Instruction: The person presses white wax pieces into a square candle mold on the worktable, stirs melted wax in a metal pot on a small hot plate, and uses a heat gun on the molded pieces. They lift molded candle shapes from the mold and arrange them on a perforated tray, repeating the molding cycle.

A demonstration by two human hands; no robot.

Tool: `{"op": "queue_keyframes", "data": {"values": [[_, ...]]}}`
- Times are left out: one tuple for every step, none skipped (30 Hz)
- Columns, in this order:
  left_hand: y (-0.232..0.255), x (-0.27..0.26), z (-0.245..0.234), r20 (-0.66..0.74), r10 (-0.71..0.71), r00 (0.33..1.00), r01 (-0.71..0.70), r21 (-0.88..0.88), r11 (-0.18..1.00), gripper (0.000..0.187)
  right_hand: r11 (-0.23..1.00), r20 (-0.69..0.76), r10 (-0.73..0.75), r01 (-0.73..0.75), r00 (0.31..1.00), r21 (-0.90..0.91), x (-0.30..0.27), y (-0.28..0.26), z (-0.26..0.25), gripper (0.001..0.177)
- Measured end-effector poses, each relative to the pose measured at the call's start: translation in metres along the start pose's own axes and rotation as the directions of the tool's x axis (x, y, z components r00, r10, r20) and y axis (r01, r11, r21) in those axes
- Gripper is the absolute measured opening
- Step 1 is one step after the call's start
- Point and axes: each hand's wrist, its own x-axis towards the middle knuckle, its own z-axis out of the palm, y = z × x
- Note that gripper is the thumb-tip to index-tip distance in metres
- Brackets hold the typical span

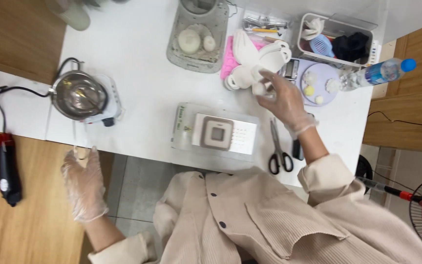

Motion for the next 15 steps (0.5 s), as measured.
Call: {"op": "queue_keyframes", "data": {"values": [[-0.009,0.015,0.007,0.010,0.005,1.000,-0.004,-0.124,0.992,0.069,0.998,0.036,-0.053,0.054,0.998,-0.040,0.014,-0.008,0.007,0.065],[-0.018,0.031,0.014,0.021,0.012,1.000,-0.006,-0.246,0.969,0.072,0.991,0.075,-0.104,0.109,0.992,-0.079,0.028,-0.016,0.013,0.066],[-0.025,0.042,0.020,0.014,0.018,1.000,-0.014,-0.252,0.968,0.072,0.990,0.066,-0.110,0.115,0.992,-0.080,0.043,-0.023,0.025,0.066],[-0.032,0.053,0.026,0.011,0.043,0.999,-0.038,-0.286,0.957,0.072,0.973,0.098,-0.175,0.187,0.980,-0.135,0.058,-0.030,0.036,0.065],[-0.041,0.062,0.034,0.013,0.065,0.998,-0.057,-0.319,0.946,0.072,0.948,0.139,-0.233,0.257,0.962,-0.190,0.071,-0.036,0.046,0.063],[-0.050,0.072,0.038,0.010,0.067,0.998,-0.060,-0.324,0.944,0.072,0.946,0.136,-0.237,0.261,0.962,-0.193,0.082,-0.043,0.056,0.063],[-0.057,0.082,0.043,-0.001,0.069,0.998,-0.066,-0.341,0.938,0.070,0.916,0.219,-0.194,0.256,0.956,-0.307,0.094,-0.050,0.066,0.061],[-0.063,0.093,0.048,-0.012,0.071,0.997,-0.071,-0.357,0.931,0.068,0.872,0.293,-0.139,0.257,0.946,-0.417,0.107,-0.056,0.075,0.060],[-0.065,0.096,0.044,-0.014,0.070,0.997,-0.071,-0.362,0.930,0.068,0.870,0.293,-0.143,0.261,0.945,-0.419,0.112,-0.058,0.082,0.060],[-0.065,0.098,0.041,-0.047,0.127,0.991,-0.134,-0.229,0.964,0.067,0.891,0.302,-0.093,0.215,0.949,-0.401,0.118,-0.058,0.089,0.061],[-0.063,0.101,0.040,-0.065,0.193,0.979,-0.198,-0.090,0.976,0.066,0.909,0.308,-0.037,0.160,0.951,-0.385,0.122,-0.057,0.093,0.062],[-0.060,0.107,0.033,-0.063,0.197,0.978,-0.203,-0.094,0.975,0.066,0.908,0.304,-0.034,0.157,0.952,-0.390,0.123,-0.063,0.095,0.062],[-0.057,0.112,0.027,-0.008,0.185,0.983,-0.185,-0.015,0.983,0.059,0.919,0.279,0.057,0.058,0.958,-0.389,0.121,-0.066,0.096,0.058],[-0.054,0.116,0.023,0.045,0.168,0.985,-0.171,0.065,0.983,0.052,0.922,0.255,0.149,-0.041,0.956,-0.386,0.118,-0.068,0.096,0.054],[-0.054,0.120,0.017,0.057,0.179,0.982,-0.183,0.069,0.981,0.052,0.919,0.248,0.164,-0.057,0.955,-0.390,0.115,-0.066,0.096,0.054]]}}
